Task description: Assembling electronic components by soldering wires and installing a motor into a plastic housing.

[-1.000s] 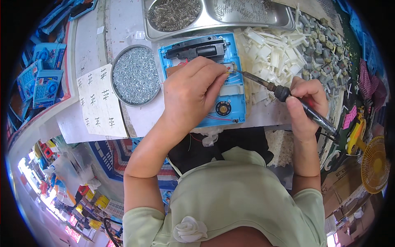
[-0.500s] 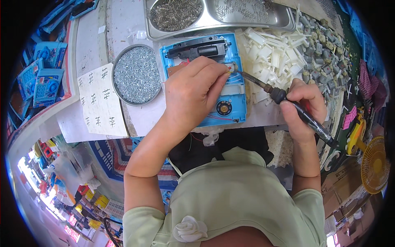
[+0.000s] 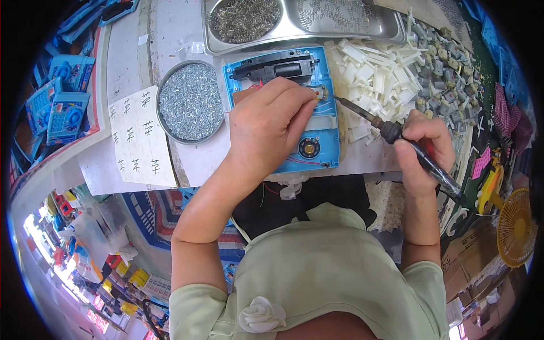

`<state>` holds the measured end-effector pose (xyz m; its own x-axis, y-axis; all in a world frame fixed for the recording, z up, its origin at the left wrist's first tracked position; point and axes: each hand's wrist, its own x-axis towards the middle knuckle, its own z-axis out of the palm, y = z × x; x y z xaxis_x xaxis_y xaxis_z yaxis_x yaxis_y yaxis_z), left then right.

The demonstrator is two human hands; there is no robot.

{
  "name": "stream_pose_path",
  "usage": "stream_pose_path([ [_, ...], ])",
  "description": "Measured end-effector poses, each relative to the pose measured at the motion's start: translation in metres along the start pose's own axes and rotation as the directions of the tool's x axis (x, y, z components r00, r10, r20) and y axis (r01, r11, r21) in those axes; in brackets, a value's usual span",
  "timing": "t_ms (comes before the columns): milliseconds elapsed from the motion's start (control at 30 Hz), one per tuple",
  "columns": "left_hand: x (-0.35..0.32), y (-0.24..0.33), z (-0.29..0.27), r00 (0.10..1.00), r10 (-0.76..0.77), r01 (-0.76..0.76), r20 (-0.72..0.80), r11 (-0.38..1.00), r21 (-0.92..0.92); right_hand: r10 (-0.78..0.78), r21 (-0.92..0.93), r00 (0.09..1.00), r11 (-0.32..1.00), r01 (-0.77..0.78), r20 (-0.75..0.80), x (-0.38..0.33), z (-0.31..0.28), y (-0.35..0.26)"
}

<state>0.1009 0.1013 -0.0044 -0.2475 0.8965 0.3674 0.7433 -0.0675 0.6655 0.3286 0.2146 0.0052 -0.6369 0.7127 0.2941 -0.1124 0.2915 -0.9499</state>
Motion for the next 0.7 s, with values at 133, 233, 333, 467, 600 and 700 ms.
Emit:
stream_pose_path([
  [133, -0.0017, -0.0047, 0.0045, 0.998, 0.033, -0.031, -0.053, 0.999, 0.032, -0.012, -0.006, 1.0, 1.0, 0.012, -0.021, -0.0004, -0.0046, -0.0002],
  [233, -0.0017, -0.0038, 0.0039, 0.998, 0.039, -0.037, -0.048, 0.998, 0.045, -0.012, -0.016, 1.0, 1.0, 0.012, -0.014, 0.0, -0.0074, -0.0016],
  [333, -0.0009, -0.0025, 0.0039, 0.998, 0.03, -0.029, -0.049, 0.999, 0.037, -0.013, -0.012, 1.0, 1.0, 0.013, -0.007, 0.0003, -0.009, -0.0034],
  [467, 0.0, 0.0002, 0.0021, 0.999, 0.019, -0.018, -0.029, 0.999, 0.043, -0.028, -0.015, 1.0, 0.999, 0.028, -0.002, 0.0011, -0.0097, -0.004],
  [600, 0.0012, 0.0042, -0.0014, 1.0, -0.003, 0.003, 0.005, 1.0, 0.028, -0.03, -0.022, 1.0, 0.999, 0.029, -0.008, -0.0001, -0.0108, -0.0022],
  [700, 0.0, 0.0011, 0.0016, 1.0, 0.009, -0.008, -0.029, 0.999, 0.047, -0.032, -0.026, 0.999, 0.999, 0.032, -0.01, -0.0005, -0.0112, -0.0013],
])
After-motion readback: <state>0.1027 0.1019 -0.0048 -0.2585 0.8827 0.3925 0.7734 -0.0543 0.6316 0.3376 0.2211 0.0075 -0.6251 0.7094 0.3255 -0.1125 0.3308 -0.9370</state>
